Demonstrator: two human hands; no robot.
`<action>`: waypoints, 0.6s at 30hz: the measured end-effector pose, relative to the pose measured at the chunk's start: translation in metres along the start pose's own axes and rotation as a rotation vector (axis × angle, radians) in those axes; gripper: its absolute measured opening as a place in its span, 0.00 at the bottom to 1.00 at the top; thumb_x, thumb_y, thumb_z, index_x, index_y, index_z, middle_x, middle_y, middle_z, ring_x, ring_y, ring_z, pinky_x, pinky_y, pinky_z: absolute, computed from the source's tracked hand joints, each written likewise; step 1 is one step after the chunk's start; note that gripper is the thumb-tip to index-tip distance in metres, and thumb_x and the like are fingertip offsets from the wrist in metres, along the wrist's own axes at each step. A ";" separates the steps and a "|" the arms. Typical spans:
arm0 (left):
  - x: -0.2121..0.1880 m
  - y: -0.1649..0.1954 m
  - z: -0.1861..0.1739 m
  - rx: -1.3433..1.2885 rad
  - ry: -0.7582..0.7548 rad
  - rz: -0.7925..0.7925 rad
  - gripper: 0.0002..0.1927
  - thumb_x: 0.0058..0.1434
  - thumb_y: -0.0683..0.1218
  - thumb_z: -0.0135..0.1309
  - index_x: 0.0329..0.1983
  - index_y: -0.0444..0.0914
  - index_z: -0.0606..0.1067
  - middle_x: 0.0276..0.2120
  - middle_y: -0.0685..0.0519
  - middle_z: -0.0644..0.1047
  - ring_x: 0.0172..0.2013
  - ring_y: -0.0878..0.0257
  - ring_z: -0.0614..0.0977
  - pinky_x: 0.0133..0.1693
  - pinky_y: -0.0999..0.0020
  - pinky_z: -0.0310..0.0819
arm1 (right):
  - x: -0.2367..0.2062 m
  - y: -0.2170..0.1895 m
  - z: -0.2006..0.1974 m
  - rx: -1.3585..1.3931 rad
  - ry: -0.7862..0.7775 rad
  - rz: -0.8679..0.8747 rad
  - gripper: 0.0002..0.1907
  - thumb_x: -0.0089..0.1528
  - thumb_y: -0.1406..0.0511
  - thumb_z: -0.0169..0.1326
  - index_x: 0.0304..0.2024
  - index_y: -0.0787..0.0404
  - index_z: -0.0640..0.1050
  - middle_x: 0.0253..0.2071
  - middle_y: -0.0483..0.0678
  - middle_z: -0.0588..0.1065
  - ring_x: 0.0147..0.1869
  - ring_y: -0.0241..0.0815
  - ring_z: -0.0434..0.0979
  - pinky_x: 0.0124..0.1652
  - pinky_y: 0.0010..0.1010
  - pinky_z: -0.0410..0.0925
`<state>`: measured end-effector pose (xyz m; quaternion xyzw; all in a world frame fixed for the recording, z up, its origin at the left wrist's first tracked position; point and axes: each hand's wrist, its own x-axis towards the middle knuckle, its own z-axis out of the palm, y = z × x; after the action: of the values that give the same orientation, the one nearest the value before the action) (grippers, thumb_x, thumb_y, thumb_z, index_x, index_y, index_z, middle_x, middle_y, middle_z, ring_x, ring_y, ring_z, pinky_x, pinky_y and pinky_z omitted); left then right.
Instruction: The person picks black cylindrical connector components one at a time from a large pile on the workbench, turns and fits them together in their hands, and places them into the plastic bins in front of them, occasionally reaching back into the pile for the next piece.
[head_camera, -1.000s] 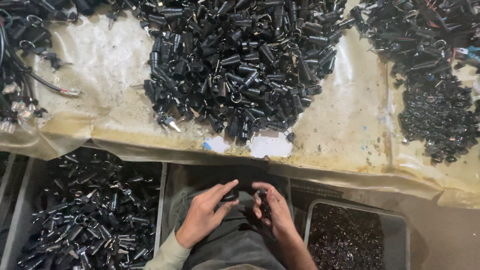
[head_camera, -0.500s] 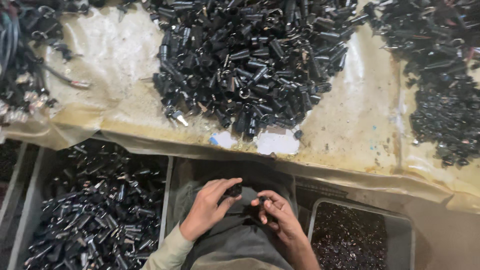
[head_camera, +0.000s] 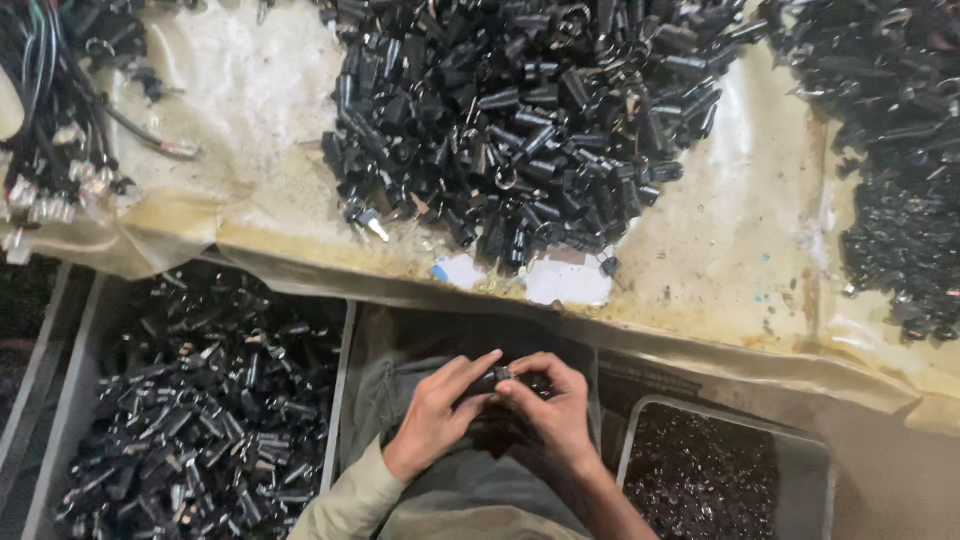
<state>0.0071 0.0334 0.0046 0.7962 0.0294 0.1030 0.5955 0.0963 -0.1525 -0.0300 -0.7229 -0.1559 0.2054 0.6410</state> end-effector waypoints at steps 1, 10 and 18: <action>-0.002 -0.001 -0.001 0.006 0.009 0.000 0.31 0.56 0.36 0.61 0.65 0.38 0.72 0.35 0.44 0.74 0.35 0.48 0.77 0.37 0.58 0.73 | 0.002 -0.004 0.003 -0.075 -0.015 -0.106 0.10 0.57 0.69 0.68 0.39 0.66 0.81 0.36 0.46 0.80 0.35 0.31 0.78 0.35 0.22 0.71; -0.013 -0.005 -0.012 0.060 -0.078 -0.019 0.31 0.57 0.37 0.62 0.65 0.37 0.71 0.40 0.43 0.78 0.39 0.44 0.81 0.38 0.59 0.76 | 0.017 -0.032 -0.004 -0.179 -0.327 0.001 0.06 0.59 0.68 0.61 0.38 0.64 0.82 0.30 0.45 0.80 0.30 0.32 0.78 0.31 0.25 0.70; -0.018 0.006 -0.015 0.047 -0.080 0.012 0.32 0.55 0.37 0.64 0.65 0.37 0.72 0.38 0.43 0.77 0.37 0.44 0.81 0.36 0.58 0.75 | 0.015 -0.023 -0.008 -0.025 -0.497 0.048 0.05 0.61 0.69 0.63 0.36 0.67 0.84 0.27 0.48 0.81 0.27 0.32 0.78 0.27 0.26 0.69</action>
<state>-0.0136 0.0430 0.0118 0.8136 0.0032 0.0738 0.5767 0.1137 -0.1489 -0.0075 -0.6616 -0.2942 0.3901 0.5689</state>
